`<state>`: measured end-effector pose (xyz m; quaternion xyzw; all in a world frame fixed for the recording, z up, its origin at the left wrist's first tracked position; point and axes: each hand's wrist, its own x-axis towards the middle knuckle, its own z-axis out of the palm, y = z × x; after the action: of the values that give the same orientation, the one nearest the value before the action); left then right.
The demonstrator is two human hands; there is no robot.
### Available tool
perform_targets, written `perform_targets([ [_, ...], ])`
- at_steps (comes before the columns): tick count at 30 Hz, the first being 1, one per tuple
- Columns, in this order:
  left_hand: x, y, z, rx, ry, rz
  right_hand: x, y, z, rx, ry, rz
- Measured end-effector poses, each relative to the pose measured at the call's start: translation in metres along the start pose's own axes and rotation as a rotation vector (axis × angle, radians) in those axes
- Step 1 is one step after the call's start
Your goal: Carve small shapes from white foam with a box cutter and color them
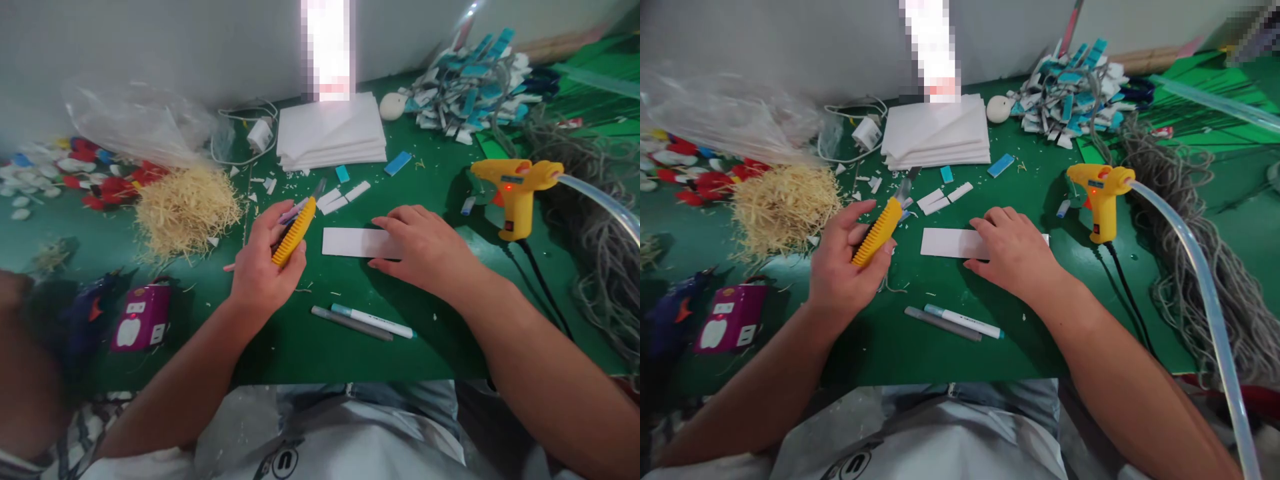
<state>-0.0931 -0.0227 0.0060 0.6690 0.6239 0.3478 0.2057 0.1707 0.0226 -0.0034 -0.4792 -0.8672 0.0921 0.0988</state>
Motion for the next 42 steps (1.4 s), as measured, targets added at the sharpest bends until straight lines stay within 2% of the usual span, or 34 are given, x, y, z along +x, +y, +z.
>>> perform_targets([
  [5, -0.005, 0.009, -0.007, 0.161, -0.017, 0.063, 0.0, -0.003, 0.002, 0.021, -0.019, -0.084],
  [10, -0.011, 0.018, -0.008, 0.307, -0.002, 0.265, 0.002, -0.006, 0.005, -0.034, -0.002, -0.025],
  [13, -0.014, 0.018, -0.005, 0.333, -0.005, 0.335, 0.002, -0.007, 0.006, -0.043, 0.011, -0.009],
  [21, -0.025, 0.022, -0.004, 0.435, -0.074, 0.391, 0.004, -0.008, 0.011, 0.032, 0.005, -0.146],
  [29, -0.032, 0.023, 0.006, 0.425, -0.142, 0.41, 0.004, -0.006, 0.014, 0.019, -0.006, -0.132],
  [42, -0.034, 0.025, 0.012, 0.424, -0.14, 0.496, 0.005, -0.008, 0.014, 0.005, -0.009, -0.128],
])
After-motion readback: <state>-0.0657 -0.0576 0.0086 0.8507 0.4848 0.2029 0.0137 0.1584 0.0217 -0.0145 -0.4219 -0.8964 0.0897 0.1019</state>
